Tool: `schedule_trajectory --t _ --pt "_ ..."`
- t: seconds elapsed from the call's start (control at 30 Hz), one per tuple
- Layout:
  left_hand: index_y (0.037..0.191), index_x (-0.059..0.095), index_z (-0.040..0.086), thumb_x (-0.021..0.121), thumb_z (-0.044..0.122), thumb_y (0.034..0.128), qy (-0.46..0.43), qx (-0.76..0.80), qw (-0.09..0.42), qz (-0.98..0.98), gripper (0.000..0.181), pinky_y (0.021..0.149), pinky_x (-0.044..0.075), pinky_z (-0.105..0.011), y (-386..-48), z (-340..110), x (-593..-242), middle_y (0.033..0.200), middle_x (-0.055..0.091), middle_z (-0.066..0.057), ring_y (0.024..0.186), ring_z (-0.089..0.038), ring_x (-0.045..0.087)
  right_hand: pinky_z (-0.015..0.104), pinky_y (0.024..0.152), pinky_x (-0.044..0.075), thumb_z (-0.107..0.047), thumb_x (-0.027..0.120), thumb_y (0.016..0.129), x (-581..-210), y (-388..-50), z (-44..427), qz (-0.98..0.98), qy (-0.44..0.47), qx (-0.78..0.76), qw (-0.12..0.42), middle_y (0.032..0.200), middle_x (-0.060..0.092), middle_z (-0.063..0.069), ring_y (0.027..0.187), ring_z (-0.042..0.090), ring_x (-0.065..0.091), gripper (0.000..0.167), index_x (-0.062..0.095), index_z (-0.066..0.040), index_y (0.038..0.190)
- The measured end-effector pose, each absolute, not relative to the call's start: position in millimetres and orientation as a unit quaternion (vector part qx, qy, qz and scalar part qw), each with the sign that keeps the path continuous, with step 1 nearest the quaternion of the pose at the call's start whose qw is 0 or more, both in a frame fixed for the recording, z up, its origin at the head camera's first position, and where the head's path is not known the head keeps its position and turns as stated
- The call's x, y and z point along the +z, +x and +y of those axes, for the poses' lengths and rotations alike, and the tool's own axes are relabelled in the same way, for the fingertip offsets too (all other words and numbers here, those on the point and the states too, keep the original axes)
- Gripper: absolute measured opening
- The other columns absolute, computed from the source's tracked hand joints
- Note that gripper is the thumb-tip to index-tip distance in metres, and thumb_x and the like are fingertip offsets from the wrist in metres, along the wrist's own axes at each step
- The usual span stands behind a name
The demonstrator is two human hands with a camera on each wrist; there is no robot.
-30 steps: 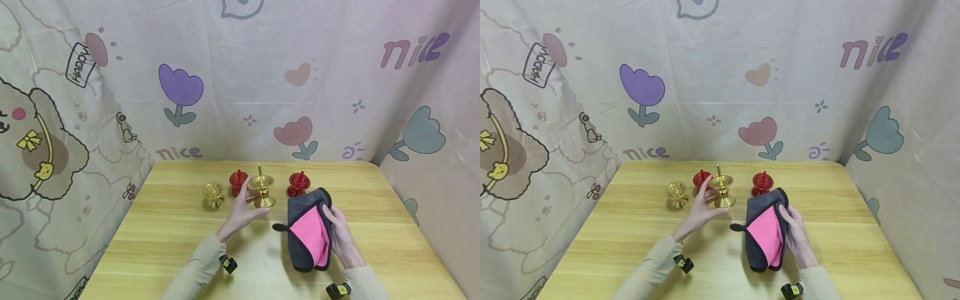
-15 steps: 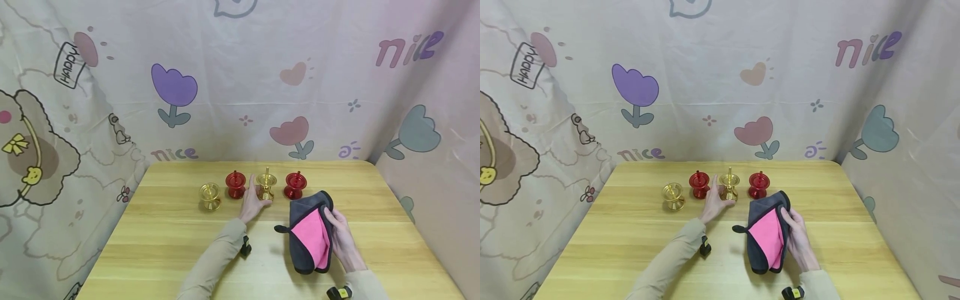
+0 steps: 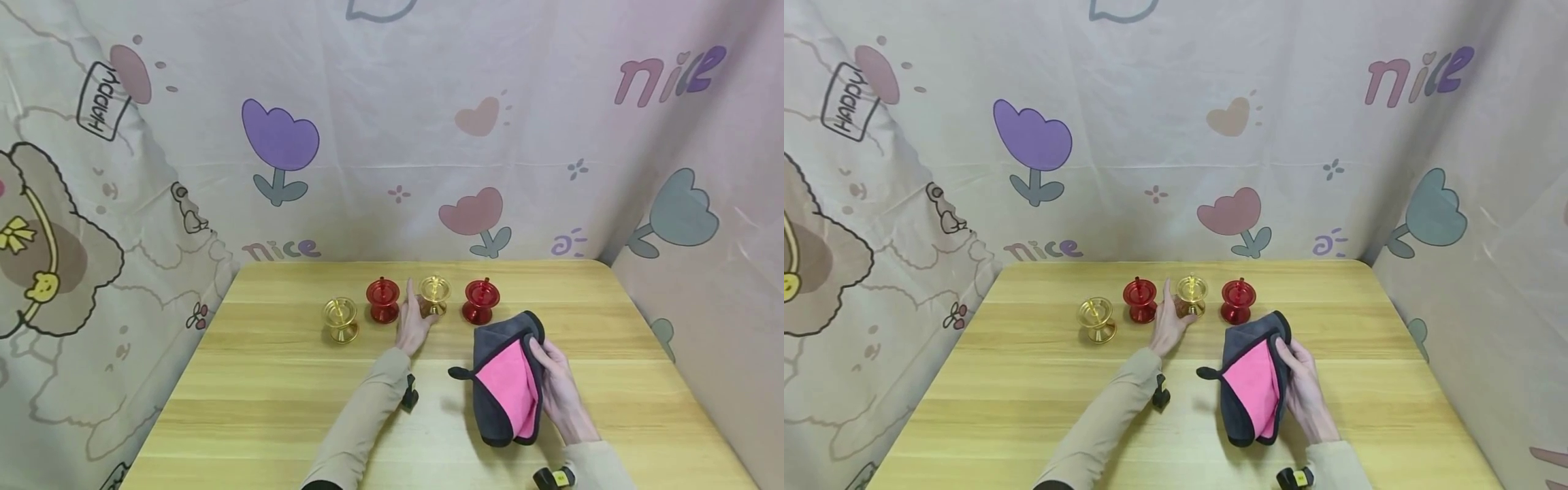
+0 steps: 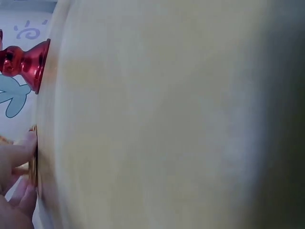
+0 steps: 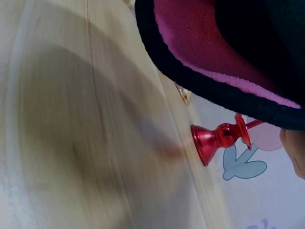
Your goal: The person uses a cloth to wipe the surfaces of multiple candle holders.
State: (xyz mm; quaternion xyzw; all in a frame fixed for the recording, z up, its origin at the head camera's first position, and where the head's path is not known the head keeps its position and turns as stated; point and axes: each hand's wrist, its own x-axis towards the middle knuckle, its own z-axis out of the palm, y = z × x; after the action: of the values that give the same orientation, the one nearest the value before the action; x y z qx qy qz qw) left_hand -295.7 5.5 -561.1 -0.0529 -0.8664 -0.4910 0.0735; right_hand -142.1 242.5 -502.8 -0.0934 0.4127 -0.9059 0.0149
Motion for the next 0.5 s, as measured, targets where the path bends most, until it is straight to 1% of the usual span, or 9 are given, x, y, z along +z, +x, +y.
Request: schedule_trajectory --t 0.1,0.2,0.33,0.4,0.5 --pt "0.161 0.006 0.006 0.078 0.001 0.0832 -0.047 -0.498 0.061 -0.863 0.106 0.115 0.045 -0.049 -295.3 5.0 -559.6 0.135 0.065 -0.018 0.130 -0.033 0.059 0.020 0.085 0.060 -0.007 0.035 0.109 -501.8 -142.8 241.7 0.416 -0.089 -0.905 0.014 0.109 0.074 -0.001 0.099 0.007 0.071 0.038 0.072 -0.010 0.118" --pt "0.160 0.007 0.003 0.077 -0.001 0.0837 -0.054 -0.496 0.057 -0.865 0.104 0.116 0.043 -0.049 -293.4 3.4 -557.1 0.134 0.065 -0.018 0.131 -0.034 0.058 0.020 0.087 0.059 -0.007 0.035 0.109 -500.4 -143.9 241.1 0.419 -0.086 -0.904 0.012 0.111 0.074 -0.002 0.101 0.006 0.071 0.037 0.071 -0.011 0.119" --pt "0.159 0.010 0.002 0.077 -0.001 0.0832 -0.064 -0.488 0.052 -0.869 0.102 0.114 0.045 -0.049 -287.4 0.6 -551.8 0.135 0.064 -0.021 0.128 -0.036 0.060 0.019 0.086 0.059 -0.008 0.035 0.109 -499.7 -145.5 239.8 0.416 -0.079 -0.906 0.010 0.111 0.075 -0.002 0.100 0.006 0.071 0.038 0.072 -0.012 0.119" --pt "0.159 0.012 0.001 0.076 0.000 0.0832 -0.062 -0.489 0.039 -0.869 0.099 0.113 0.045 -0.051 -281.7 -1.9 -549.4 0.137 0.062 -0.023 0.129 -0.038 0.058 0.019 0.085 0.059 -0.008 0.035 0.109 -499.6 -146.3 238.5 0.407 -0.076 -0.910 0.012 0.110 0.076 -0.002 0.099 0.006 0.072 0.040 0.073 -0.012 0.118" --pt "0.158 0.020 0.000 0.074 0.002 0.0837 -0.062 -0.497 0.005 -0.866 0.092 0.112 0.047 -0.052 -271.5 -8.8 -545.9 0.140 0.059 -0.024 0.130 -0.040 0.057 0.020 0.085 0.060 -0.009 0.033 0.110 -498.7 -147.2 236.3 0.387 -0.069 -0.919 0.024 0.109 0.076 -0.001 0.098 0.007 0.073 0.042 0.074 -0.012 0.118"
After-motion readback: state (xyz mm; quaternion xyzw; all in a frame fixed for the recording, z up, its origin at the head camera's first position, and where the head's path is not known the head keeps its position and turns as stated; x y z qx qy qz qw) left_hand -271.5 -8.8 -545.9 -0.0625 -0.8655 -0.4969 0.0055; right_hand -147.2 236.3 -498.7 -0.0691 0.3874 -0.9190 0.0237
